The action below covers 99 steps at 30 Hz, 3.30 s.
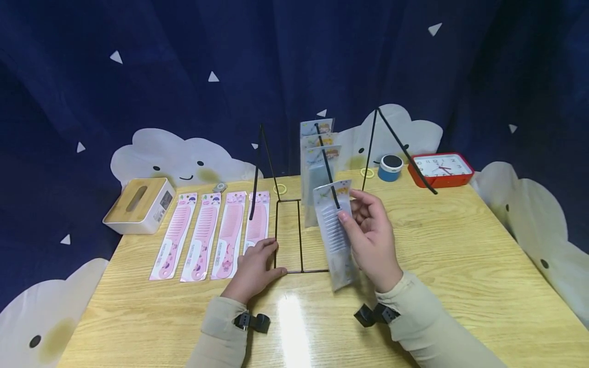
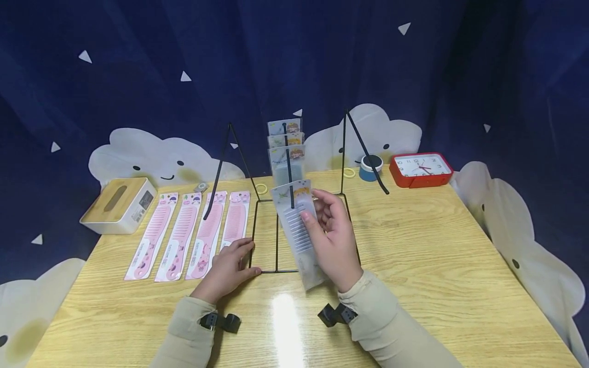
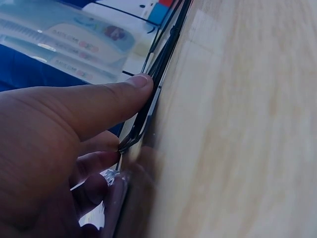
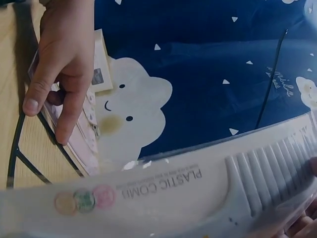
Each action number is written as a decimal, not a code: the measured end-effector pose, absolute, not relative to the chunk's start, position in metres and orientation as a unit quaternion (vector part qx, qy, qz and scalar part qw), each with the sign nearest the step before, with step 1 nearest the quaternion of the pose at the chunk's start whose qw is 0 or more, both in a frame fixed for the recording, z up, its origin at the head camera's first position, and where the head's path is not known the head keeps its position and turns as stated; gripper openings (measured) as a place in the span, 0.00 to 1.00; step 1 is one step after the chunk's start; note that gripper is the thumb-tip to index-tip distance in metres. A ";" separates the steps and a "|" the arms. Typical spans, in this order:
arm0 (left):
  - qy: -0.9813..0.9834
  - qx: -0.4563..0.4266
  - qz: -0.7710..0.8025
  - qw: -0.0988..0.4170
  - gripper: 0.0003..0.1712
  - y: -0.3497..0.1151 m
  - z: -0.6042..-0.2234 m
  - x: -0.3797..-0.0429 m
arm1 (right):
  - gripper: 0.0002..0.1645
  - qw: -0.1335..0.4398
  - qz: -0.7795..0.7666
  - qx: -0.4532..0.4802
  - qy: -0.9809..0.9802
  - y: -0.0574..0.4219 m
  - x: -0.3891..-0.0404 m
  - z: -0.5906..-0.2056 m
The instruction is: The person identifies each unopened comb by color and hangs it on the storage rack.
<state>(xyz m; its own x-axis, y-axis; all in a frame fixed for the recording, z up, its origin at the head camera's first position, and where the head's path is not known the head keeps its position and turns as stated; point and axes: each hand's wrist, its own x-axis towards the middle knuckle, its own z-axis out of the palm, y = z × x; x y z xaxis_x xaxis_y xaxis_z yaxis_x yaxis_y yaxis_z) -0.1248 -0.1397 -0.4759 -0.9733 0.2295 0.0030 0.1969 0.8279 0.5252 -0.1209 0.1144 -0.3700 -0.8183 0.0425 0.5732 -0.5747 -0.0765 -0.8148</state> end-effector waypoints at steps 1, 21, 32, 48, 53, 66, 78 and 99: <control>0.955 0.111 0.272 0.030 0.42 -0.140 -0.476 -0.125 | 0.25 0.218 0.704 0.201 -0.646 0.113 -0.123 -0.370; 0.953 0.115 0.279 0.019 0.42 -0.139 -0.476 -0.124 | 0.19 0.245 0.661 0.139 -0.695 0.103 -0.161 -0.365; 0.955 0.115 0.274 0.020 0.42 -0.139 -0.476 -0.124 | 0.20 0.222 0.679 0.131 -0.687 0.108 -0.160 -0.374; 0.955 0.114 0.272 0.021 0.42 -0.140 -0.477 -0.125 | 0.43 0.077 0.522 0.067 -0.847 0.171 -0.146 -0.436; 0.956 0.114 0.270 0.019 0.42 -0.142 -0.476 -0.126 | 0.56 0.018 0.445 0.079 -0.892 0.192 -0.143 -0.452; 0.954 0.116 0.275 0.019 0.42 -0.140 -0.475 -0.125 | 0.72 -0.035 0.336 0.114 -0.934 0.226 -0.144 -0.478; 0.957 0.117 0.264 0.021 0.40 -0.137 -0.474 -0.122 | 0.70 -0.031 0.321 0.122 -0.939 0.230 -0.141 -0.482; 0.946 0.082 0.312 -0.016 0.33 -0.149 -0.462 -0.131 | 0.70 -0.027 0.321 0.131 -0.938 0.230 -0.143 -0.483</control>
<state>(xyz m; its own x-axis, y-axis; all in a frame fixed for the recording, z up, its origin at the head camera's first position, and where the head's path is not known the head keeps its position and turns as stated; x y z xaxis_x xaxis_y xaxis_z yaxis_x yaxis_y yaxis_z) -0.1305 -0.1490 -0.4619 -0.9861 0.1447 0.0818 0.1650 0.7915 0.5884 -0.1431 0.2296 -0.4832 -0.9643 -0.2629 0.0330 -0.2280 0.7601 -0.6084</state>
